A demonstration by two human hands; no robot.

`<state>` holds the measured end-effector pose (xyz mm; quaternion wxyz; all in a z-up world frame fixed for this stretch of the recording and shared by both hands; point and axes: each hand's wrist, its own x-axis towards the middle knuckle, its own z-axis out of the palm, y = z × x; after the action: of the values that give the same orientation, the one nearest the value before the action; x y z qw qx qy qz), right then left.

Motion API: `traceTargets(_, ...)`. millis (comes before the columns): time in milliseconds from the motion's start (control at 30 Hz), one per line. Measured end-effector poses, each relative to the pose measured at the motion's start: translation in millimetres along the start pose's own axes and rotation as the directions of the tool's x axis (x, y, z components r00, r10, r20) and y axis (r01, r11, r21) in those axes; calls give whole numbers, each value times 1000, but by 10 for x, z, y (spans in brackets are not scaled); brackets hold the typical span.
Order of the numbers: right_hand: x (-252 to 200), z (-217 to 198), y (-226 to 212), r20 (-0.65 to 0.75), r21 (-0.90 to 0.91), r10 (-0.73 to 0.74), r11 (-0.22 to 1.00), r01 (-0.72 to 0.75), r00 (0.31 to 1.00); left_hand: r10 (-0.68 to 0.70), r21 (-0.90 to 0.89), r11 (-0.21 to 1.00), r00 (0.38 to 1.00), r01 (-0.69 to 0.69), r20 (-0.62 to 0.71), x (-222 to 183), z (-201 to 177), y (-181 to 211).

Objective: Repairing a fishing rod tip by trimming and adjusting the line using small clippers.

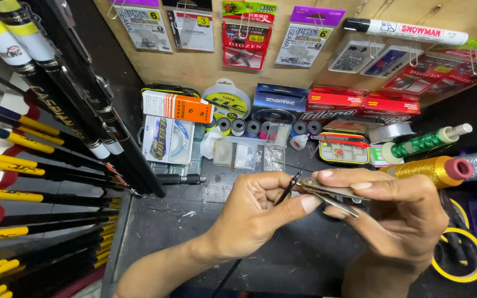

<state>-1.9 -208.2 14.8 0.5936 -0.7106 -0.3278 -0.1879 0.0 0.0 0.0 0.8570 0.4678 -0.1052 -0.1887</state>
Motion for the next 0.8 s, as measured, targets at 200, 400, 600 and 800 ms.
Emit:
traceTargets(200, -7, -17, 24, 13, 22, -15, 1000, 14, 1000, 2, 13, 1000, 1000, -2, -6, -1, -3, -7)
traceTargets(400, -1, 6, 24, -7, 47, -13, 999, 14, 1000, -2, 10, 1000, 1000, 2, -10, 1, 1, -1)
traceTargets(600, 17, 32, 2, -32, -1, -4, 1000, 4, 999, 3, -7, 1000, 1000, -3, -7, 0, 11, 9)
traceTargets(800, 22, 22, -10, -23, -26, -2, 1000, 2, 1000, 0, -5, 1000, 1000, 0, -10, 0, 8, 5)
